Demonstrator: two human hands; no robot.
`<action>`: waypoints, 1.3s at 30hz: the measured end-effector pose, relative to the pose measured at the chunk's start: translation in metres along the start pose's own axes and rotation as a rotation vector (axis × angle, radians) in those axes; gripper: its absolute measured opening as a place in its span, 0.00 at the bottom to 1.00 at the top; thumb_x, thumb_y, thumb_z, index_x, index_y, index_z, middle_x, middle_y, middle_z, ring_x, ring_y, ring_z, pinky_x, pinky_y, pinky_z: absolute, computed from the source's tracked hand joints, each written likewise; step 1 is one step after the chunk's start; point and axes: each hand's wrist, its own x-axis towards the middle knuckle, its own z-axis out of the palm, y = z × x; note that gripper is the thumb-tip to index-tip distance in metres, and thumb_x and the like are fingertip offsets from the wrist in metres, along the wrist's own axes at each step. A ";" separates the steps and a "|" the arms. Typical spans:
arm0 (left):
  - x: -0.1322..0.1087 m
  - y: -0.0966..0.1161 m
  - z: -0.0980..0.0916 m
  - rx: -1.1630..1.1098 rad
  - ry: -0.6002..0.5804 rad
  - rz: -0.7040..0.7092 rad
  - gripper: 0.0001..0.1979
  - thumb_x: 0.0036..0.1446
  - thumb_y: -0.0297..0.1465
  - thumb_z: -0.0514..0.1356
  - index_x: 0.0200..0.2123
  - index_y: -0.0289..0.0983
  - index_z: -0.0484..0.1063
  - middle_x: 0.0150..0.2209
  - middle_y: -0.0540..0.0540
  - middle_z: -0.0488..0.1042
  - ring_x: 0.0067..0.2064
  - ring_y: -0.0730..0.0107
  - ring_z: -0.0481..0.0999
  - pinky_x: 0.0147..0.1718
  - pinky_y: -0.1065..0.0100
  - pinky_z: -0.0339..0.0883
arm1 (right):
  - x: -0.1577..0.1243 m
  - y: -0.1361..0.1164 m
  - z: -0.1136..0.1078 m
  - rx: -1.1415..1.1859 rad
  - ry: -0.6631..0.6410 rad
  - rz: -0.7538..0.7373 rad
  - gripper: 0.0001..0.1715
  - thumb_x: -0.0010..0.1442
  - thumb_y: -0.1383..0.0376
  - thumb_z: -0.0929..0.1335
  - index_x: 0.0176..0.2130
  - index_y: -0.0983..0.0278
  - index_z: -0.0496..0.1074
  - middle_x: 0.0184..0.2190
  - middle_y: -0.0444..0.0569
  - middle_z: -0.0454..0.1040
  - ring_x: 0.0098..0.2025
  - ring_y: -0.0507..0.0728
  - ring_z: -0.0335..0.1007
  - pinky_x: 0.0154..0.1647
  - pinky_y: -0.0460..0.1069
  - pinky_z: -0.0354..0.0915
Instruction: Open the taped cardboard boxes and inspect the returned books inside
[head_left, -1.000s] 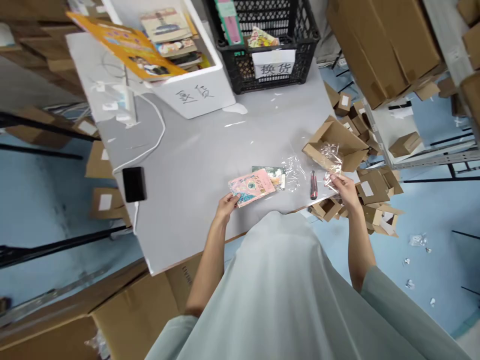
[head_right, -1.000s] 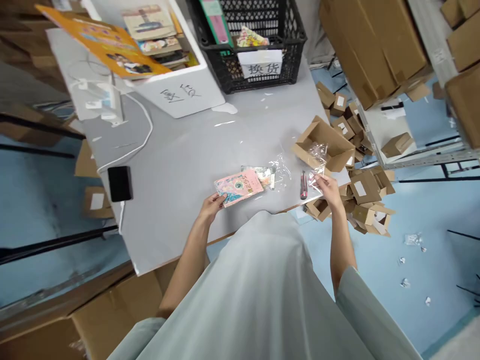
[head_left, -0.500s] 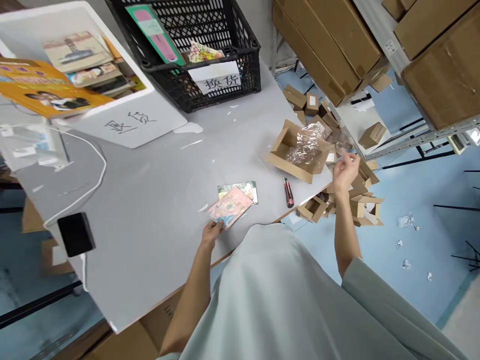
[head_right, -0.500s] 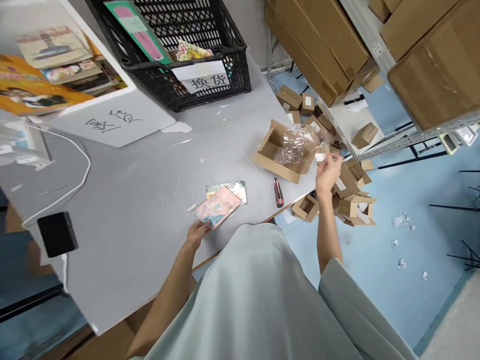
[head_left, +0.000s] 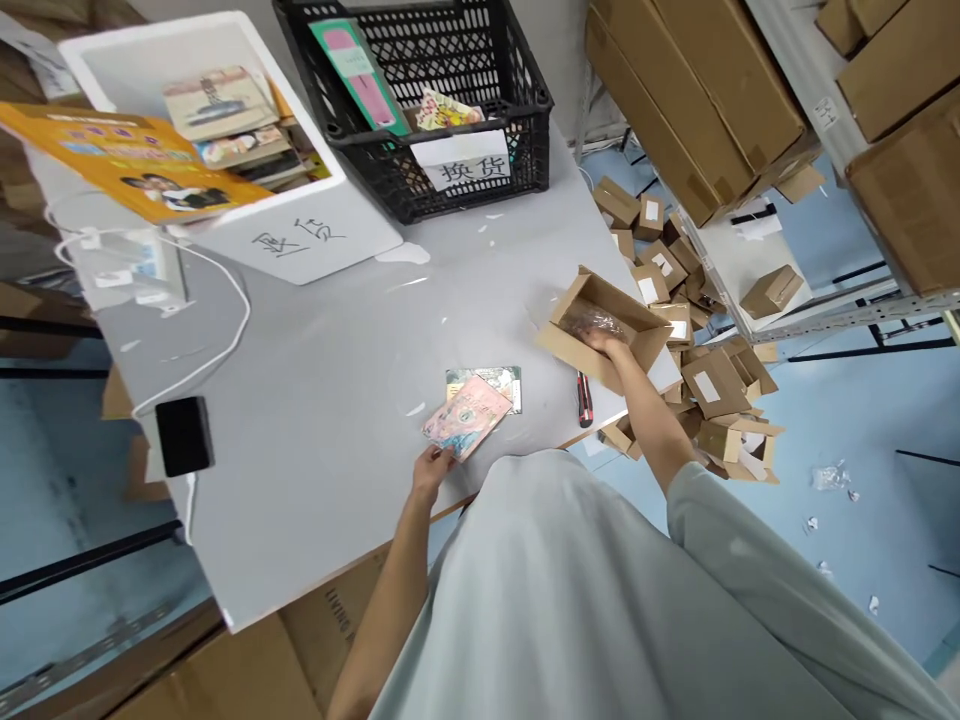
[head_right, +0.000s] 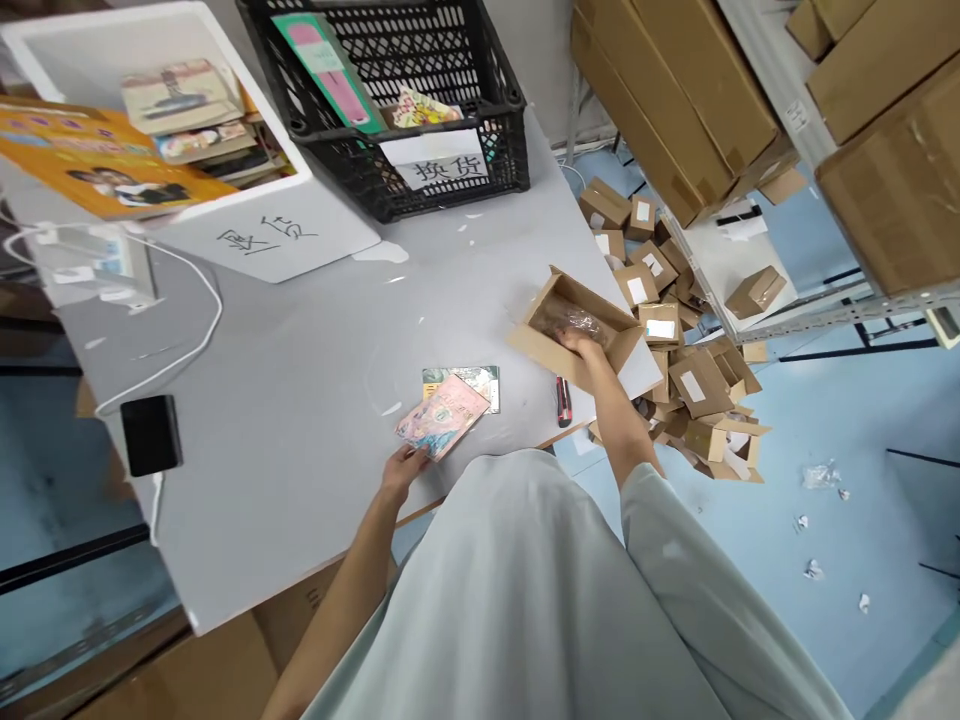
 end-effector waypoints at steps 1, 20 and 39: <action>-0.003 0.001 0.001 -0.009 -0.004 0.003 0.15 0.46 0.39 0.72 0.31 0.39 0.72 0.28 0.50 0.75 0.34 0.63 0.78 0.42 0.58 0.80 | -0.001 0.000 0.000 0.005 0.002 -0.002 0.28 0.76 0.43 0.66 0.55 0.60 0.83 0.59 0.59 0.85 0.58 0.68 0.83 0.62 0.58 0.75; -0.051 0.084 -0.049 -0.120 -0.240 0.618 0.26 0.58 0.52 0.69 0.48 0.37 0.82 0.47 0.41 0.83 0.47 0.56 0.78 0.52 0.62 0.71 | -0.161 -0.078 0.124 0.259 0.182 -0.606 0.39 0.59 0.62 0.79 0.68 0.60 0.77 0.71 0.60 0.74 0.74 0.70 0.68 0.79 0.65 0.60; -0.129 0.092 -0.087 -0.536 -0.373 0.426 0.30 0.50 0.55 0.79 0.43 0.36 0.83 0.40 0.44 0.85 0.40 0.64 0.82 0.41 0.65 0.77 | -0.211 -0.139 0.146 0.972 -0.224 -0.393 0.36 0.49 0.40 0.85 0.47 0.59 0.86 0.46 0.50 0.89 0.48 0.64 0.86 0.50 0.56 0.80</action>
